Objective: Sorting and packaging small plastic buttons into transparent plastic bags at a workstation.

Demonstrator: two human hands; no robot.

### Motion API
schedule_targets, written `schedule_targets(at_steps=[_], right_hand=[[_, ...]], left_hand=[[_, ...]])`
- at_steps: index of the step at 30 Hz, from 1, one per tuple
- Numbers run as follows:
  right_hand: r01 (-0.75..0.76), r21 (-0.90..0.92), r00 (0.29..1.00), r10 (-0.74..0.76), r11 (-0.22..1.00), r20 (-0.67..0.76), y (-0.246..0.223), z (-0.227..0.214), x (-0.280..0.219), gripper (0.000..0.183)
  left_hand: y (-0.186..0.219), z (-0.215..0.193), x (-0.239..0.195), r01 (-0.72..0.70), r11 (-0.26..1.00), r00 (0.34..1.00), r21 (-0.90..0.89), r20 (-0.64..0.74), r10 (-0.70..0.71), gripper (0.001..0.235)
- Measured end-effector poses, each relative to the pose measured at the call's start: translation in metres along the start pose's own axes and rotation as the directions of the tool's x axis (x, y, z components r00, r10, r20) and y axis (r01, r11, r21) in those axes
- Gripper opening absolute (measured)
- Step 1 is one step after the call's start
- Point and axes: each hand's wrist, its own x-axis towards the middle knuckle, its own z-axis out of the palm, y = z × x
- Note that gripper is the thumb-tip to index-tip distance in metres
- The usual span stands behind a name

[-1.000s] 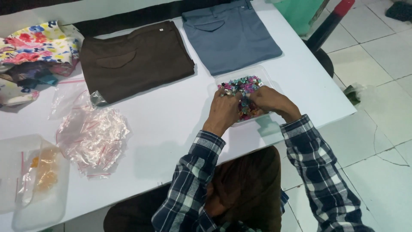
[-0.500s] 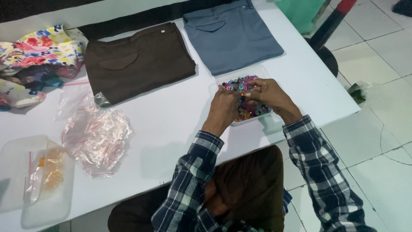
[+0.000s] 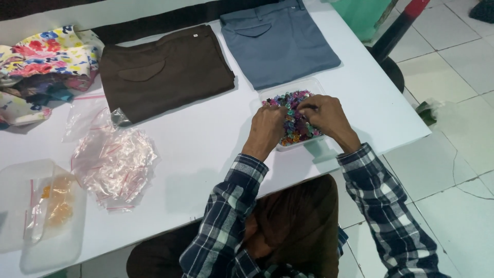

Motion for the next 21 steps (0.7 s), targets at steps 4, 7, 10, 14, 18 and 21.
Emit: schedule_targets(at_steps=[4, 7, 10, 14, 18, 21], right_hand=[[0.071, -0.151, 0.997, -0.066, 0.986, 0.04, -0.028, 0.005, -0.006, 0.025], [0.074, -0.273, 0.994, -0.051, 0.959, 0.092, -0.018, 0.019, 0.0, 0.038], [0.101, -0.381, 0.988, -0.05, 0.919, 0.143, -0.011, 0.019, 0.004, 0.043], [0.056, -0.139, 0.998, -0.05, 0.989, 0.041, -0.002, 0.0, 0.005, 0.029], [-0.041, -0.172, 0.994, 0.058, 0.984, 0.095, -0.01, -0.027, -0.006, 0.036], [0.013, -0.412, 0.979, 0.072, 0.911, 0.191, -0.008, -0.02, -0.005, 0.036]], left_hand=[[-0.001, 0.011, 0.005, 0.004, 0.999, 1.0, 0.05, 0.014, -0.005, 0.035], [0.004, 0.0, 0.006, 0.03, 0.999, 0.997, 0.026, 0.068, -0.032, 0.042], [0.008, -0.008, 0.006, 0.06, 0.998, 0.992, 0.032, 0.109, -0.064, 0.039], [0.002, 0.008, 0.005, 0.076, 0.992, 0.996, -0.096, 0.057, -0.071, 0.04], [0.003, 0.02, 0.01, 0.024, 0.997, 0.998, -0.071, 0.059, -0.02, 0.036], [0.013, 0.022, 0.013, 0.04, 0.999, 0.996, -0.02, 0.078, -0.038, 0.035]])
